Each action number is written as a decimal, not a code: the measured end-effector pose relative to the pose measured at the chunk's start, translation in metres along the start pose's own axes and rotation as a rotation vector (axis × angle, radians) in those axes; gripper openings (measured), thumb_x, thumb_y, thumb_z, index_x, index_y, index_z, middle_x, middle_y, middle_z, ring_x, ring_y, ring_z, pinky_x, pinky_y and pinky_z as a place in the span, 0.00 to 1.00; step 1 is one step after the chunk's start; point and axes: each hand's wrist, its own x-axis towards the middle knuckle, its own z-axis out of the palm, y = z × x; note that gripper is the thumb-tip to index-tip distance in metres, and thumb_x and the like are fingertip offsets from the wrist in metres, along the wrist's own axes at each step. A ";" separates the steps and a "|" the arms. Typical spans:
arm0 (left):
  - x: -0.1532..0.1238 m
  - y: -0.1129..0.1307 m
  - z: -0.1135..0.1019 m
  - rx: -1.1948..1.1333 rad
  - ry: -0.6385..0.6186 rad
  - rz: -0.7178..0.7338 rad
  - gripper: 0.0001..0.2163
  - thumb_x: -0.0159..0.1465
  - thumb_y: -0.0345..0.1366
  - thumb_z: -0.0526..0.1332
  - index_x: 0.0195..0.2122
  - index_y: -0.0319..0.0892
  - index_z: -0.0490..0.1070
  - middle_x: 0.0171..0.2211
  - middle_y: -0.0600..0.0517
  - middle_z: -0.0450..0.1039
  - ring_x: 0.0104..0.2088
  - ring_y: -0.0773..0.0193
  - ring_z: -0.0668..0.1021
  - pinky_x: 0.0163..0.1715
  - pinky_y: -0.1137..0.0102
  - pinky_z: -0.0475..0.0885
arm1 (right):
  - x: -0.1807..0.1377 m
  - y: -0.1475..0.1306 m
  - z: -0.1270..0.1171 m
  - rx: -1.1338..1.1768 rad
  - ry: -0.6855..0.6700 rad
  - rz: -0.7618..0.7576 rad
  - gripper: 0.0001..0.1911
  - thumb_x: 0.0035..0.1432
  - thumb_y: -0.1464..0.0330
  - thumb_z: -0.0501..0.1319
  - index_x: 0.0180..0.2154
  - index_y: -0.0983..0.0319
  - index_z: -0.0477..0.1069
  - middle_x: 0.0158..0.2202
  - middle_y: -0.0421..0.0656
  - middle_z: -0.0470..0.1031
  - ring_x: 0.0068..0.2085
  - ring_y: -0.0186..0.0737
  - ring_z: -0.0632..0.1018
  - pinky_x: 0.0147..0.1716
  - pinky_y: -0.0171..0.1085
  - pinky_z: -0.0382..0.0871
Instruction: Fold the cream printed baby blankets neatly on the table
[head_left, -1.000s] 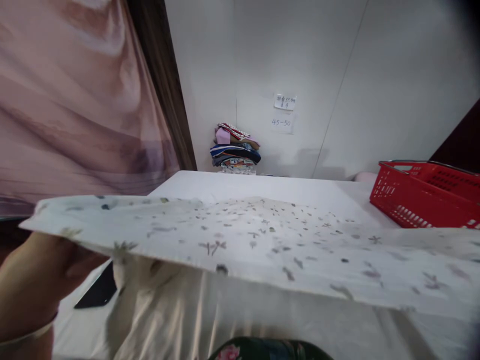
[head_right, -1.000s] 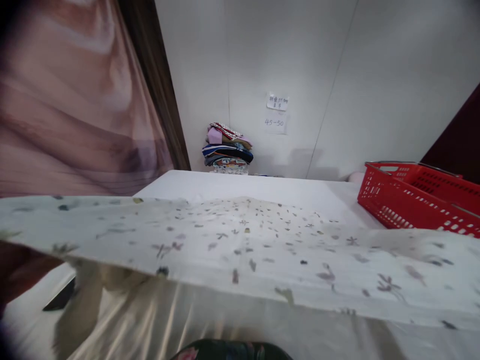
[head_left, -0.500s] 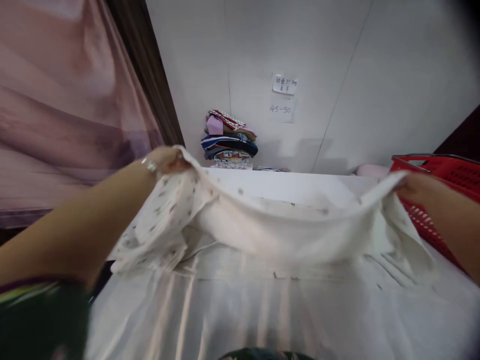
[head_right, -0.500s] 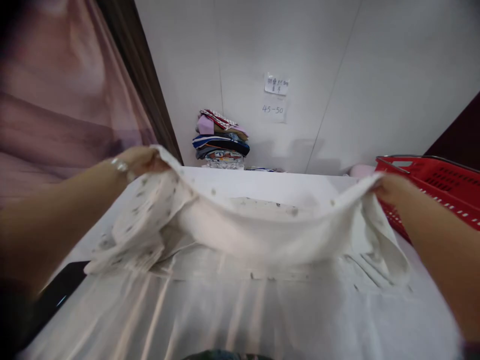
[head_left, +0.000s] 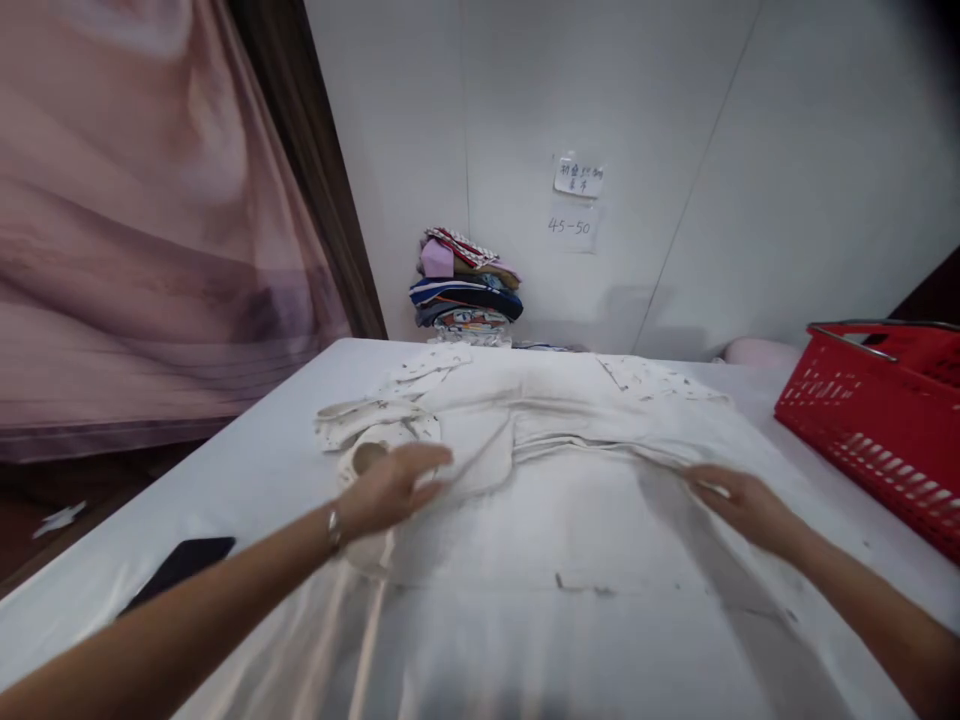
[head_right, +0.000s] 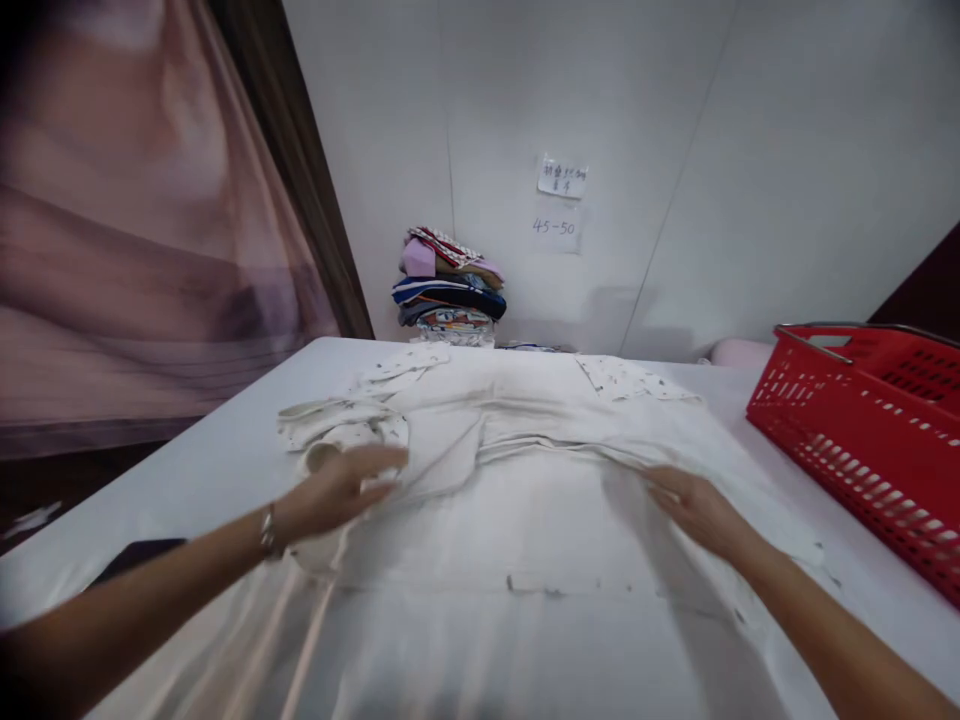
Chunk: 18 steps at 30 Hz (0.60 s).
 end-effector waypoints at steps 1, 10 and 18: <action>-0.027 0.006 0.008 0.029 -0.047 0.074 0.16 0.61 0.40 0.54 0.50 0.46 0.67 0.48 0.49 0.71 0.49 0.57 0.72 0.50 0.60 0.66 | -0.022 0.011 0.012 -0.006 -0.029 0.021 0.23 0.54 0.54 0.54 0.48 0.56 0.71 0.52 0.45 0.69 0.51 0.52 0.71 0.45 0.45 0.70; -0.121 -0.012 0.013 0.259 -0.110 -0.172 0.14 0.60 0.39 0.51 0.46 0.54 0.67 0.46 0.56 0.72 0.46 0.57 0.73 0.45 0.63 0.66 | -0.127 0.098 0.041 -0.092 0.134 -0.127 0.33 0.43 0.61 0.61 0.52 0.31 0.58 0.57 0.30 0.61 0.56 0.48 0.64 0.55 0.42 0.55; -0.094 -0.017 0.001 0.617 -0.157 -0.357 0.16 0.54 0.23 0.49 0.39 0.41 0.71 0.35 0.48 0.72 0.35 0.59 0.73 0.33 0.67 0.63 | -0.099 0.123 0.004 -0.155 0.349 0.027 0.16 0.44 0.64 0.54 0.33 0.46 0.77 0.36 0.43 0.78 0.41 0.57 0.76 0.43 0.49 0.69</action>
